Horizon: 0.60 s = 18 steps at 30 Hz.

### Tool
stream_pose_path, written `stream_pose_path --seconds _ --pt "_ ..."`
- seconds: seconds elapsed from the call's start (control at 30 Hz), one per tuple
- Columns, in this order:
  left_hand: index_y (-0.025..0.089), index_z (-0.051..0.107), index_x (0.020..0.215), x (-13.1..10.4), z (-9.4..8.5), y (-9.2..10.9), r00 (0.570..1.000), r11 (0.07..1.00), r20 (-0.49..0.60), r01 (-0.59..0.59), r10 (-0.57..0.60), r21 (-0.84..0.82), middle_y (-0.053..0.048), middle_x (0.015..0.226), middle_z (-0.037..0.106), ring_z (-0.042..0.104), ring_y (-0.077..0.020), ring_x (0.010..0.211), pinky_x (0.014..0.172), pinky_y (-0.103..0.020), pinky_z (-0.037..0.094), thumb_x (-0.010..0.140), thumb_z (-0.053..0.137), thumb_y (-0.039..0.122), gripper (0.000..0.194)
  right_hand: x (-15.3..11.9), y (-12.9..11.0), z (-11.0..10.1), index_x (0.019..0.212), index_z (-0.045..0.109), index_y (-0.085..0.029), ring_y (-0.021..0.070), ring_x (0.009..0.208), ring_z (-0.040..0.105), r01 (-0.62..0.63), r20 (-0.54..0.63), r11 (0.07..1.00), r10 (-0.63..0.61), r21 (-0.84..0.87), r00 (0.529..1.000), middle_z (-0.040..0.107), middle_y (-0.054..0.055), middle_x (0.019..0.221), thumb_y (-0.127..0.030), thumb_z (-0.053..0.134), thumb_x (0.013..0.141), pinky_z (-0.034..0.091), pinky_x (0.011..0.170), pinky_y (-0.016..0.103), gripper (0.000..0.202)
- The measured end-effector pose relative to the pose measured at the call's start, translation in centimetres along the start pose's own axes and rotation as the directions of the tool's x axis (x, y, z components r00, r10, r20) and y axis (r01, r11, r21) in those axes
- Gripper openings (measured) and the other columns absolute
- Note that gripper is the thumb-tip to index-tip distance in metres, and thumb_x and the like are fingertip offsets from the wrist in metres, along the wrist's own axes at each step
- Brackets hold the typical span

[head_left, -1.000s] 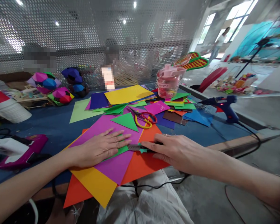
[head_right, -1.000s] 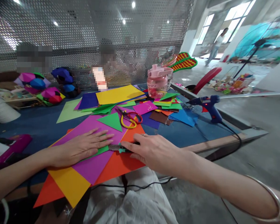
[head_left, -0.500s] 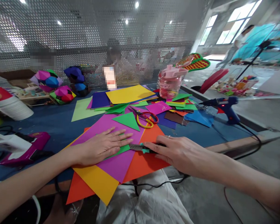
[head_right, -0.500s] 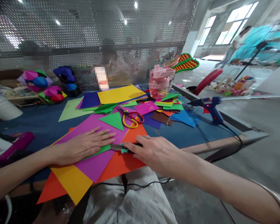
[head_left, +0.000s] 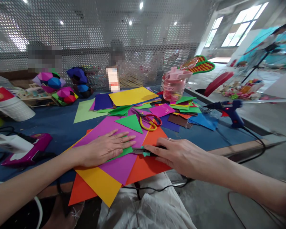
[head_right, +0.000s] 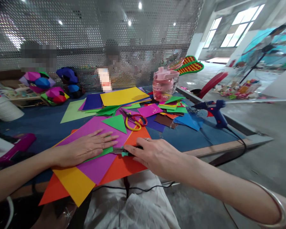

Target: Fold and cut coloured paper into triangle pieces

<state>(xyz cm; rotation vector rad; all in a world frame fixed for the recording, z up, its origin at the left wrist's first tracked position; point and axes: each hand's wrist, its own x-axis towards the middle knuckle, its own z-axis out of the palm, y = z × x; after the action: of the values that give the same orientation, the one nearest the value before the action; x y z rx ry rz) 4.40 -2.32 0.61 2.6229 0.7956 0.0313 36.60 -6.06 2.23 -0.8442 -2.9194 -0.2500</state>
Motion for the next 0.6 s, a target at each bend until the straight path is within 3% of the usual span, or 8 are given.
stream_pose_path --seconds 0.43,0.6 --pt "0.043 0.016 0.159 0.1 -0.3 0.4 1.000 1.000 -0.009 -0.019 0.019 -0.008 0.007 0.166 0.023 0.015 -0.0193 0.155 0.127 -0.047 0.004 0.110 0.032 0.035 0.052 -0.9 -1.2 0.5 0.149 0.040 -0.021 0.0158 0.069 0.061 -0.035 0.030 0.999 0.035 -0.015 0.999 0.059 0.004 0.099 -0.016 0.052 0.097 0.039 0.051 0.027 0.054" --pt "0.043 0.016 0.159 0.2 0.2 0.3 0.998 0.998 -0.030 0.058 -0.057 0.024 0.009 0.168 0.018 0.010 -0.0187 0.156 0.127 -0.046 0.005 0.110 0.028 0.038 0.050 0.1 -1.0 0.4 0.149 0.041 -0.023 0.0161 0.070 0.062 -0.046 0.025 0.998 0.047 -0.035 0.999 0.060 0.005 0.098 -0.021 0.049 0.101 0.038 0.050 0.027 0.049"
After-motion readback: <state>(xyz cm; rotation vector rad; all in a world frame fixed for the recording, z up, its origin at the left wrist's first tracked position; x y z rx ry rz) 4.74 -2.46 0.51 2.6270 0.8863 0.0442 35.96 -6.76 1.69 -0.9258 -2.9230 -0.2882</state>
